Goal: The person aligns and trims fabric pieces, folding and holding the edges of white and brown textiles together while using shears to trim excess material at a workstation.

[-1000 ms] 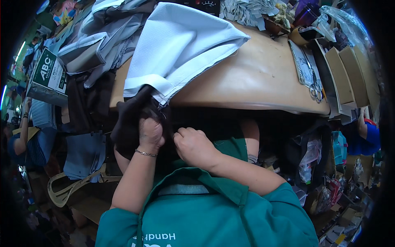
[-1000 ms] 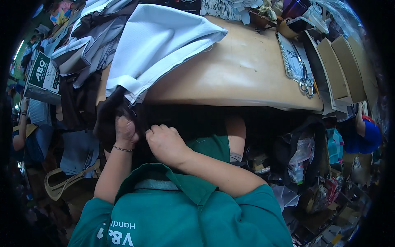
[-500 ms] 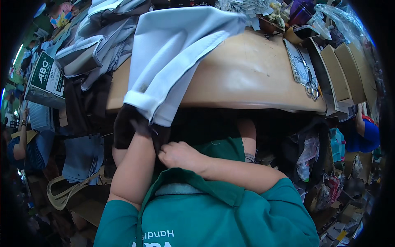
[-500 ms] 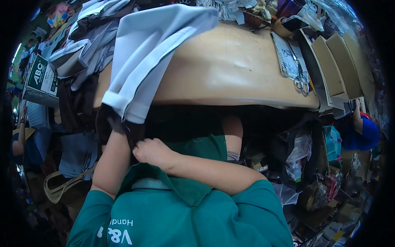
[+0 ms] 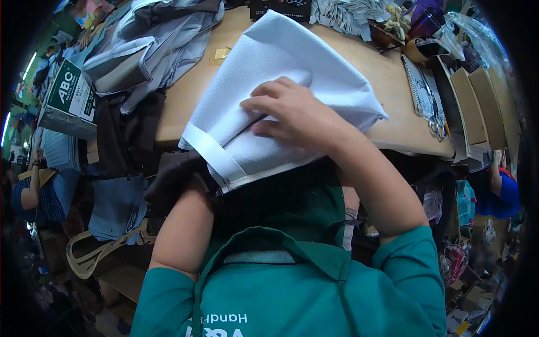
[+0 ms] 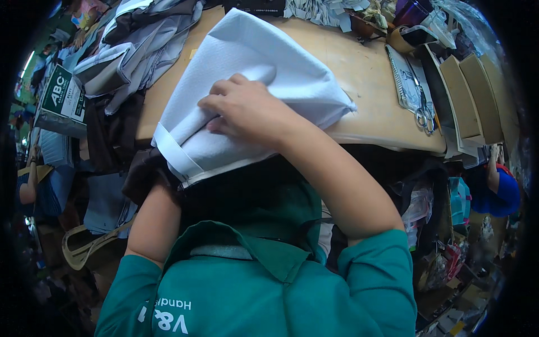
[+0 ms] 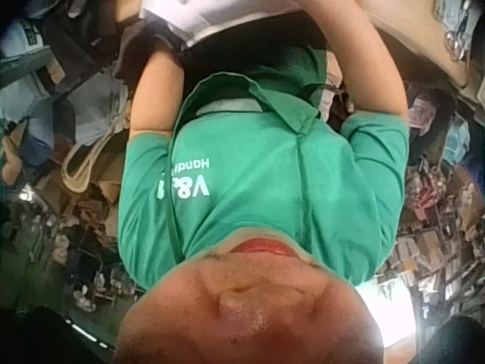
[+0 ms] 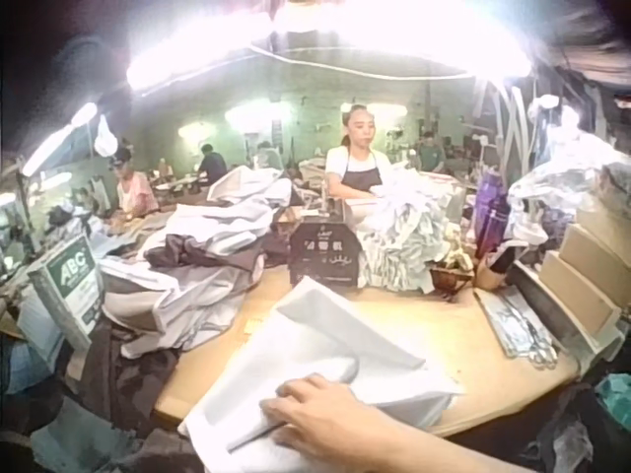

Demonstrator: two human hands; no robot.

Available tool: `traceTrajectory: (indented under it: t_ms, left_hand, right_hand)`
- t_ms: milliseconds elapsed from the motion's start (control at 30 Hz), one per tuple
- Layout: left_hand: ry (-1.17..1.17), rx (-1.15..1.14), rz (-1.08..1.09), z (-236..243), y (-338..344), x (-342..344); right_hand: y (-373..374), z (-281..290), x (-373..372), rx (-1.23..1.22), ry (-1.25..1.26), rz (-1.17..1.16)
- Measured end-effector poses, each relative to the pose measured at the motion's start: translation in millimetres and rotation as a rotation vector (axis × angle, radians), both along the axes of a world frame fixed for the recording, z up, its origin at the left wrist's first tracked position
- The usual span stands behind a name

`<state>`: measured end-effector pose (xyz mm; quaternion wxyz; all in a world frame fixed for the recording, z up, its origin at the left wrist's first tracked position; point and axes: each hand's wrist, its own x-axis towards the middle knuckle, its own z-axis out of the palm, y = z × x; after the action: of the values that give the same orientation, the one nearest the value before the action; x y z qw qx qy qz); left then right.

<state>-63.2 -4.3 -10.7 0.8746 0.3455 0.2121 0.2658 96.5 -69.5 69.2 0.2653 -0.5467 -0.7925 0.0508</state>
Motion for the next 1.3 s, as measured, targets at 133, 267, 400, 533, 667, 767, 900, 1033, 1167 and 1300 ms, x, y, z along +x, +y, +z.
traceTrajectory:
  t_ms: [133,267,400,533,667,767,900,1033,1167,1300]
  left_hand:
    - [0.086,0.068,-0.002,-13.0,3.2,-8.3]
    - [0.068,0.093,-0.013,-19.3,5.6,-14.5]
    - [0.099,0.142,0.034,-15.4,16.4,-30.8]
    - [0.147,0.217,0.116,-16.7,41.2,-46.2]
    - [0.191,0.243,0.122,-20.5,51.9,-54.1]
    - [0.204,0.259,0.103,-22.0,49.2,-54.4]
    - [0.205,0.338,0.070,-30.2,60.8,-35.2]
    - [0.257,0.422,0.110,-33.7,82.9,-51.1]
    - [0.265,0.471,0.098,-66.9,112.1,-65.3]
    - [0.350,1.223,0.121,-10.9,59.6,-42.6]
  right_hand:
    - [34.4,-9.6,-16.4,-0.186,-0.219,0.019]
    - [84.3,-23.2,-21.4,-0.405,-0.160,-0.185]
    - [102.5,-19.2,-9.6,-0.468,-0.116,-0.327]
    - [64.8,17.8,21.7,-0.088,-0.022,-0.238]
    - [1.1,46.3,48.4,-0.141,-0.234,-0.179]
    - [-0.5,33.4,64.5,-0.237,-0.285,-0.375]
    - [33.8,12.0,96.3,-0.387,-0.260,-0.582]
    - [65.5,-8.2,109.7,-0.539,-0.308,-0.522]
    - [62.0,-5.9,114.7,-0.570,-0.309,-0.519]
    - [43.7,-9.0,142.1,-0.576,-0.341,-0.597]
